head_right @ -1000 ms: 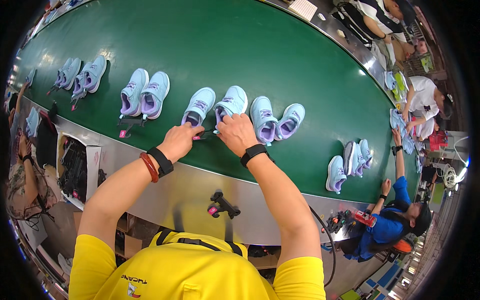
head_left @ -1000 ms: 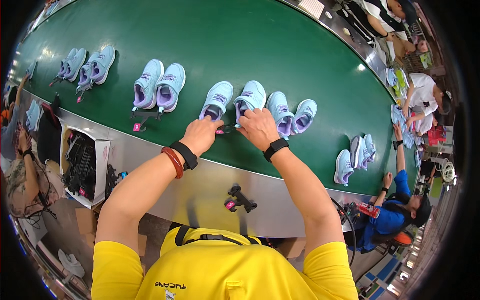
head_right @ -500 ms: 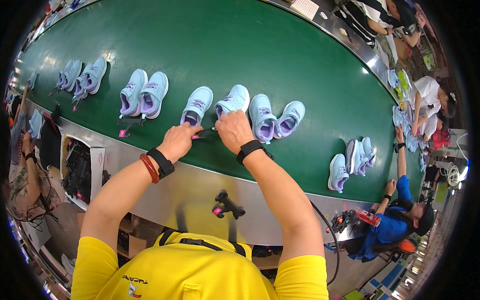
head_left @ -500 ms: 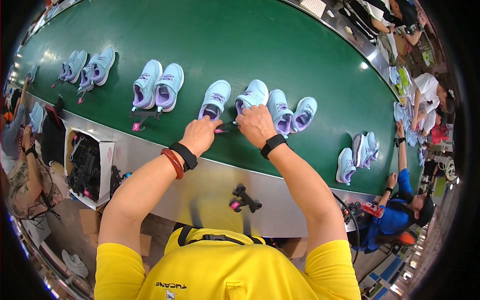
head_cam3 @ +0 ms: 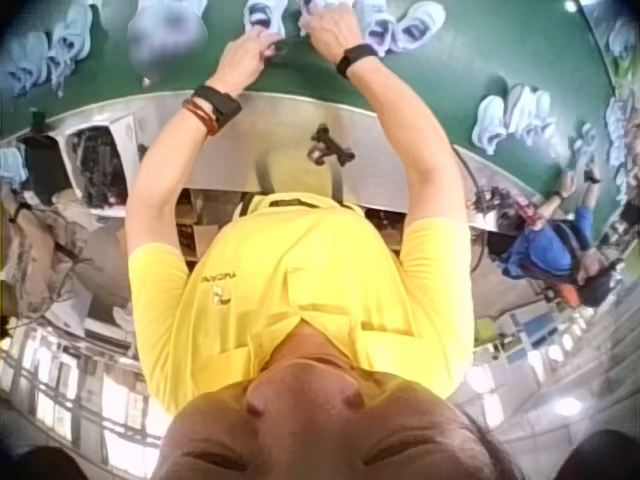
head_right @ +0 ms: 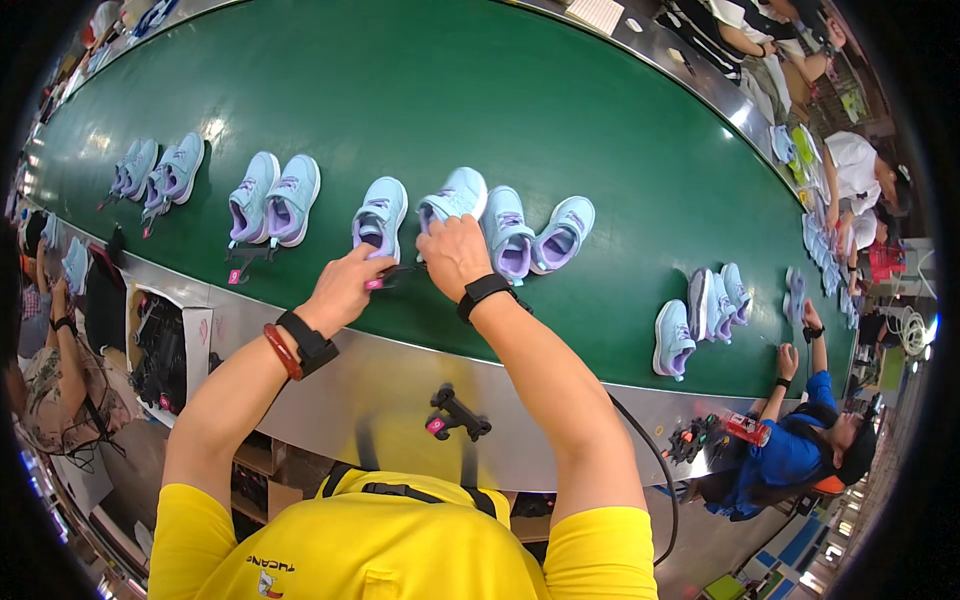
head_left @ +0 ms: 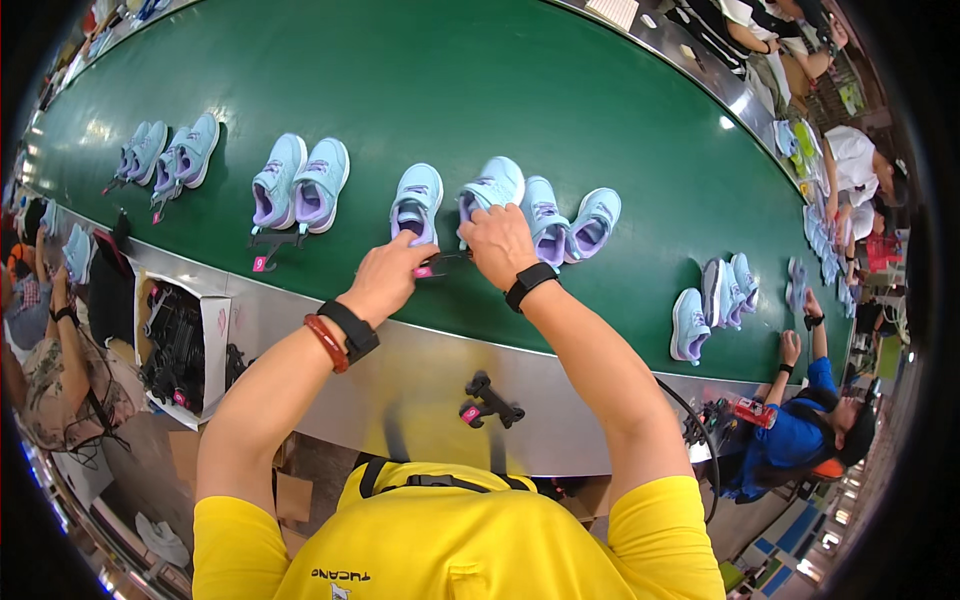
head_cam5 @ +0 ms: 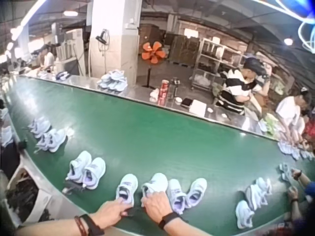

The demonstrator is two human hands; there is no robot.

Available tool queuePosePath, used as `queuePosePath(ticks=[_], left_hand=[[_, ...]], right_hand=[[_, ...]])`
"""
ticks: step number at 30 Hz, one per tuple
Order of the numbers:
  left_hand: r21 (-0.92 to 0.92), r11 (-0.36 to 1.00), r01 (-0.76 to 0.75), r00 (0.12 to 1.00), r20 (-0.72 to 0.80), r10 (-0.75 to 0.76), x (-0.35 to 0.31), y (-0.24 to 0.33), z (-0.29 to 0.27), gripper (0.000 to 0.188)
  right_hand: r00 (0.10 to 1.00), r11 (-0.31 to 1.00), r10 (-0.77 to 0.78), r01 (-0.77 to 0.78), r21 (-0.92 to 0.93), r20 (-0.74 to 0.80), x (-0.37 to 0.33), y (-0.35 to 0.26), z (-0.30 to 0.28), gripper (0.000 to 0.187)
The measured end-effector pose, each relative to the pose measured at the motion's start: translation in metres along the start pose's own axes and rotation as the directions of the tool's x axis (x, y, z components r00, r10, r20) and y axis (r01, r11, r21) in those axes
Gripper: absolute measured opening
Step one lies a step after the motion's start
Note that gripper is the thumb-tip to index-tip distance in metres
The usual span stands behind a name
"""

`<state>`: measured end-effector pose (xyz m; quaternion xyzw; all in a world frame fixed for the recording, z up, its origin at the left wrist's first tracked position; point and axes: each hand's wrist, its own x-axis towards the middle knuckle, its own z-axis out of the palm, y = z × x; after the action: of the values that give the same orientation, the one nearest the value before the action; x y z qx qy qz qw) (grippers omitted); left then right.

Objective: Pairing shoes and checking their tags on a conveyor belt.

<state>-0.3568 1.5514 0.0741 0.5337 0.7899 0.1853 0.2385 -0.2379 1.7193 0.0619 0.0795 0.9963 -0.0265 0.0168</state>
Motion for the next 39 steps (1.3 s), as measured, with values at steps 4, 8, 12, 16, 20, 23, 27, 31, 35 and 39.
queuePosePath(ticks=[4, 8, 12, 16, 20, 23, 27, 31, 35, 39], left_hand=[[-0.047, 0.991, -0.126, 0.992, -0.029, 0.124, -0.002, -0.009, 0.004, 0.042], [0.232, 0.972, -0.040, 0.993, 0.119, 0.012, -0.011, 0.008, -0.006, 0.068], [0.253, 0.941, -0.223, 0.933, -0.225, 0.282, -0.003, 0.051, -0.017, 0.043], [0.139, 0.881, -0.451, 0.877, -0.111, 0.467, 0.030, 0.094, 0.021, 0.036], [0.124, 0.931, -0.344, 0.936, -0.033, 0.350, 0.062, 0.085, 0.061, 0.044], [0.143, 0.935, -0.325, 0.946, 0.029, 0.324, 0.074, 0.068, 0.077, 0.029], [0.088, 0.947, -0.308, 0.950, -0.021, 0.311, 0.083, 0.077, 0.085, 0.019], [0.122, 0.935, -0.333, 0.941, -0.014, 0.337, 0.080, 0.079, 0.086, 0.015], [0.123, 0.929, -0.348, 0.933, -0.048, 0.356, 0.070, 0.079, 0.087, 0.011], [0.171, 0.915, -0.366, 0.925, -0.045, 0.378, 0.067, 0.072, 0.091, 0.007]], right_hand=[[0.992, 0.977, 0.052, -0.027, 0.211, -0.113, -0.011, 0.003, 0.010, 0.019], [0.940, 0.884, 0.156, 0.003, 0.467, -0.302, -0.055, -0.010, 0.006, 0.034], [0.978, 0.781, 0.194, -0.104, 0.616, -0.080, -0.155, -0.034, -0.002, 0.014], [0.928, 0.721, 0.263, -0.371, 0.584, 0.265, -0.232, -0.072, 0.001, 0.048], [0.928, 0.812, 0.301, -0.371, 0.450, 0.222, -0.246, -0.104, 0.029, 0.048], [0.933, 0.827, 0.345, -0.353, 0.437, 0.100, -0.250, -0.116, 0.037, 0.013], [0.932, 0.798, 0.354, -0.346, 0.493, 0.082, -0.259, -0.105, 0.037, 0.013], [0.947, 0.777, 0.296, -0.314, 0.546, 0.123, -0.256, -0.094, 0.034, 0.020], [0.920, 0.661, 0.349, -0.377, 0.649, 0.179, -0.254, -0.086, 0.035, 0.028], [0.892, 0.493, 0.369, -0.425, 0.759, 0.260, -0.257, -0.073, 0.035, 0.028]])
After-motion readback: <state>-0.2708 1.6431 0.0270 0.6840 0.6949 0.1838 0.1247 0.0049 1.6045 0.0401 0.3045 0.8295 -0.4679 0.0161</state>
